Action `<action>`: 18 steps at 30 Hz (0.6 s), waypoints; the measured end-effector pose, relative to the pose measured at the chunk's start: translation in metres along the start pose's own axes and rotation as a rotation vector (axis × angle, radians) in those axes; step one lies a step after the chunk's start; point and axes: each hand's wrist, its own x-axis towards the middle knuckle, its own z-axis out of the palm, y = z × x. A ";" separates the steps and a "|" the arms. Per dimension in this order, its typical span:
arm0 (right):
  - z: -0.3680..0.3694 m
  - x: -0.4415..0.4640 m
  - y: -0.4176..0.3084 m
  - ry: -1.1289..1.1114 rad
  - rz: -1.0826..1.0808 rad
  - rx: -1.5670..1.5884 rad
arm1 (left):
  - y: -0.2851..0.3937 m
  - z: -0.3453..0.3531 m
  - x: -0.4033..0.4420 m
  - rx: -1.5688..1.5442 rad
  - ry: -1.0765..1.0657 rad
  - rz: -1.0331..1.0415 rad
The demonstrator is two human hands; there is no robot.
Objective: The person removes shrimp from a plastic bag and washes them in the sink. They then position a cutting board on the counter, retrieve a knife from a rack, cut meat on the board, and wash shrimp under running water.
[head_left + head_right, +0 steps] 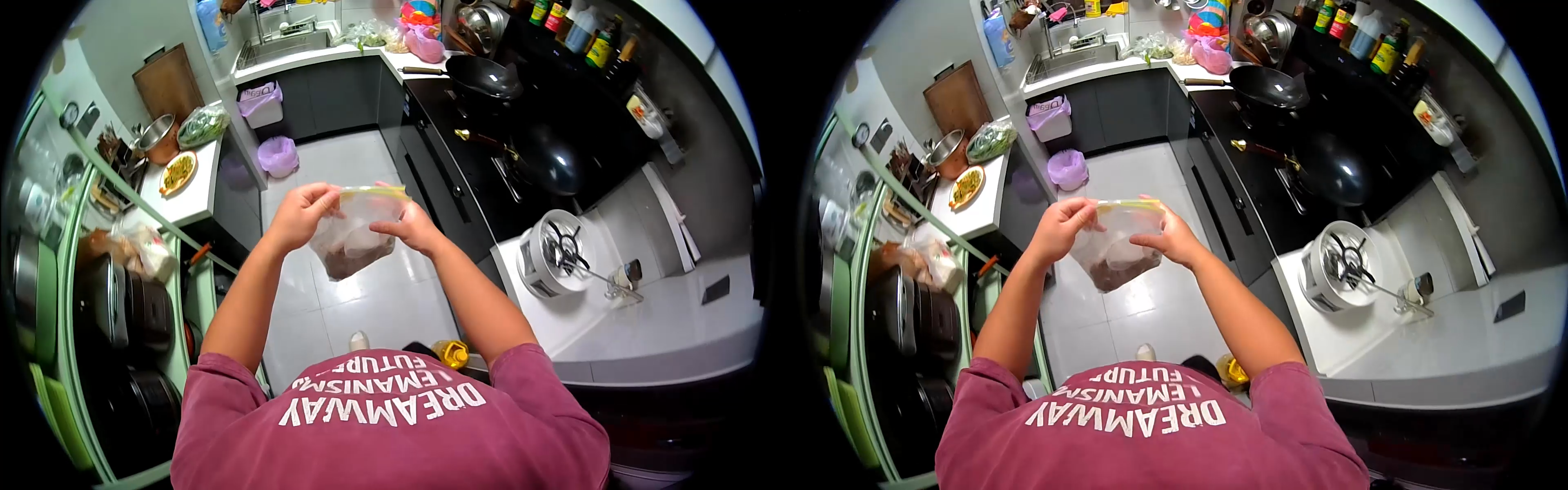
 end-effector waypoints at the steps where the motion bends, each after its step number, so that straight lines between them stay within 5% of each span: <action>1: -0.005 0.024 0.003 -0.021 0.062 -0.025 | 0.006 -0.008 0.019 -0.021 0.015 0.023; 4: -0.021 0.088 -0.014 -0.023 0.144 -0.057 | -0.007 -0.042 0.088 -0.079 0.075 0.088; 12: -0.097 0.292 0.038 0.183 -0.153 -0.052 | -0.031 -0.114 0.287 0.039 0.218 0.119; 18: -0.186 0.447 0.050 0.285 -0.253 -0.173 | -0.056 -0.162 0.408 0.009 0.553 0.221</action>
